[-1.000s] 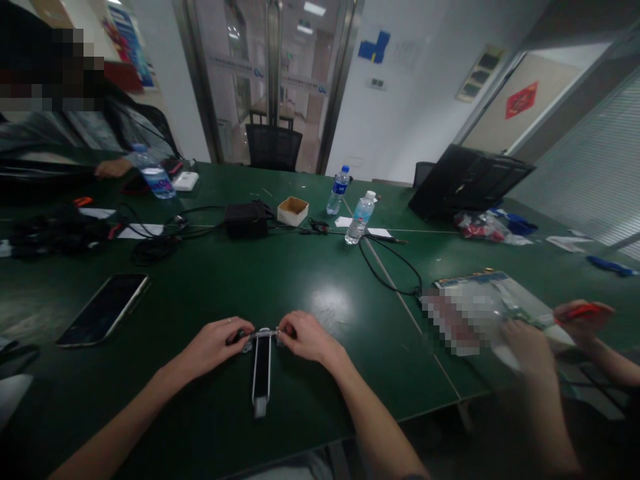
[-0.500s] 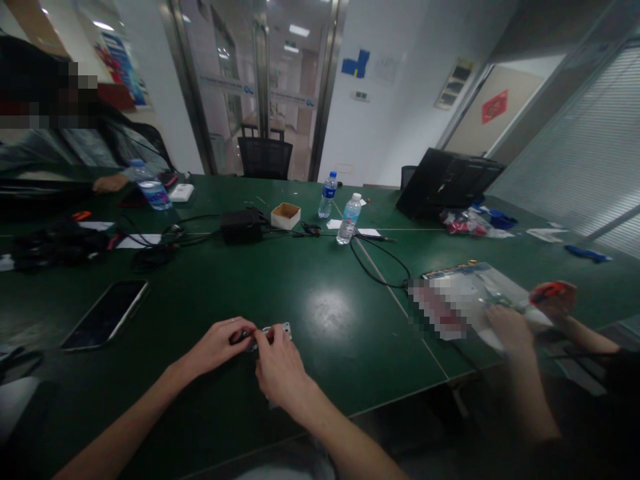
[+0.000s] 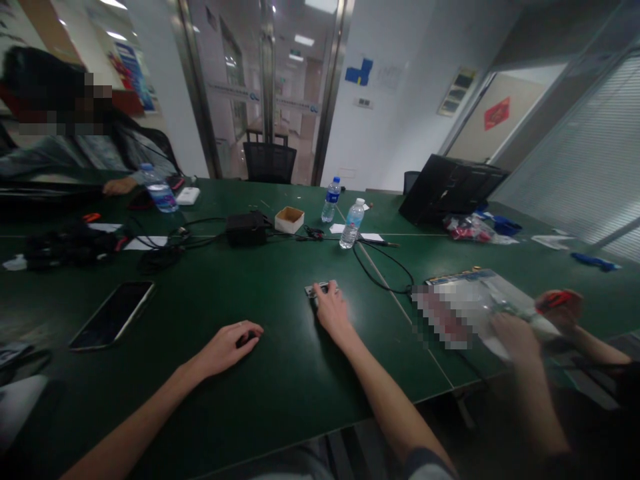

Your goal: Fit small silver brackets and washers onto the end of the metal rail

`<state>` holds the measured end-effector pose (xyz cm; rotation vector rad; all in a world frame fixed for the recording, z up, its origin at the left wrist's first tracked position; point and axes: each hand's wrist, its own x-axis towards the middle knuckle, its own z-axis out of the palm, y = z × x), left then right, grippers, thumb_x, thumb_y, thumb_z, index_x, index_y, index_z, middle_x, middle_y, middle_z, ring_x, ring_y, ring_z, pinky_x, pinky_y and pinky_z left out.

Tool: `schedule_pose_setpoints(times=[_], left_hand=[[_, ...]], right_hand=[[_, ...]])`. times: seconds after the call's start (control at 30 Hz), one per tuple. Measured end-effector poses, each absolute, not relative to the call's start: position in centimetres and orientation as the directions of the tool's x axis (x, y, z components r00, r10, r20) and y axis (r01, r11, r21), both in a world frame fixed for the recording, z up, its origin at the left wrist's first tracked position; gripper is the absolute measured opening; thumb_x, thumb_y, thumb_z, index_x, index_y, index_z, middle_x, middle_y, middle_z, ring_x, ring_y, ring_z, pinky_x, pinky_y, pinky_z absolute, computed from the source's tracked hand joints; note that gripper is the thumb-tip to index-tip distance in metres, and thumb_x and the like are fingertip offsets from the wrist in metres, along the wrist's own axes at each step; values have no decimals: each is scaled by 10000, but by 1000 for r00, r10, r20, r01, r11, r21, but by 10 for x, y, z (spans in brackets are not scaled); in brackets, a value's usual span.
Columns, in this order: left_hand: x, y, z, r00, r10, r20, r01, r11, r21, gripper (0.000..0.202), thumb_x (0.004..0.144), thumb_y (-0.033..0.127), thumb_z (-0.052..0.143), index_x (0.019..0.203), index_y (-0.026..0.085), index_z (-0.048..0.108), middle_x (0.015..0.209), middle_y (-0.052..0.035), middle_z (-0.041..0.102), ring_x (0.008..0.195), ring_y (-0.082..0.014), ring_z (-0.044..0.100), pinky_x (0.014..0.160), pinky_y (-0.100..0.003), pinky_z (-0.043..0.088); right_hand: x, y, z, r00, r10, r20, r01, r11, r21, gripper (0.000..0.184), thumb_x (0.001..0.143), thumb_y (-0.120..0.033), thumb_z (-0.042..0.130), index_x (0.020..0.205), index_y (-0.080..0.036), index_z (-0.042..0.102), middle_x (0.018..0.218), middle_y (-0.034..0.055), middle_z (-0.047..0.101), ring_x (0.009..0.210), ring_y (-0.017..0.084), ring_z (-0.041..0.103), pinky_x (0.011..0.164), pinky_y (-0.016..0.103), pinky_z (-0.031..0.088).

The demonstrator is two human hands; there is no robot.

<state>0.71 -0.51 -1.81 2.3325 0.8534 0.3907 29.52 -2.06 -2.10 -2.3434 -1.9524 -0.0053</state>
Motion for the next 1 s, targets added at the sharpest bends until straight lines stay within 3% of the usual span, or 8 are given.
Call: schedule_pose_setpoints(times=[0.1, 0.2, 0.3, 0.53, 0.87, 1.0], left_hand=[[8, -7, -16, 747, 662, 60, 485, -605, 632, 247, 938, 260, 454, 1110, 189, 616, 1076, -51, 634, 810, -154, 592, 734, -258, 499], [9, -10, -11, 748, 662, 46, 494, -602, 628, 240, 940, 245, 451, 1103, 191, 620, 1057, -46, 631, 832, -158, 591, 739, -254, 500], [9, -12, -7, 746, 666, 22, 504, -586, 635, 239, 942, 223, 446, 1099, 195, 623, 1052, -44, 629, 865, -167, 595, 744, -253, 504], [9, -11, -9, 745, 668, 6, 508, -572, 644, 240, 939, 188, 453, 1108, 187, 623, 1053, -43, 625, 888, -169, 602, 778, -263, 511], [11, -11, -5, 740, 672, -17, 530, -568, 629, 230, 928, 175, 475, 1104, 188, 624, 1060, -40, 640, 905, -167, 605, 810, -271, 509], [11, -11, -6, 744, 668, -18, 525, -569, 633, 226, 931, 163, 474, 1101, 184, 622, 1055, -40, 642, 910, -165, 608, 809, -263, 505]], right_hand=[[332, 3, -24, 313, 946, 87, 949, -316, 16, 520, 902, -114, 414, 1375, -328, 399, 1281, 157, 382, 1006, 272, 520, 755, 367, 448], [362, 23, -25, 349, 927, 136, 933, -357, 41, 451, 920, -132, 388, 1355, -239, 441, 1345, 214, 333, 1106, 330, 460, 840, 433, 407], [386, 40, -26, 334, 929, 157, 936, -346, 58, 417, 926, -129, 390, 1319, -228, 486, 1382, 204, 314, 1163, 329, 414, 912, 434, 359], [413, 72, -33, 289, 948, 132, 951, -300, 76, 482, 909, -69, 363, 1335, -264, 476, 1286, 150, 424, 1057, 271, 471, 820, 333, 403], [413, 107, -41, 323, 939, 115, 934, -336, 125, 396, 927, -169, 426, 1306, -258, 499, 1252, 166, 439, 1044, 298, 473, 795, 363, 415], [412, 110, -44, 335, 932, 137, 925, -353, 139, 461, 928, -151, 369, 1376, -250, 415, 1249, 177, 444, 1041, 303, 478, 789, 372, 420]])
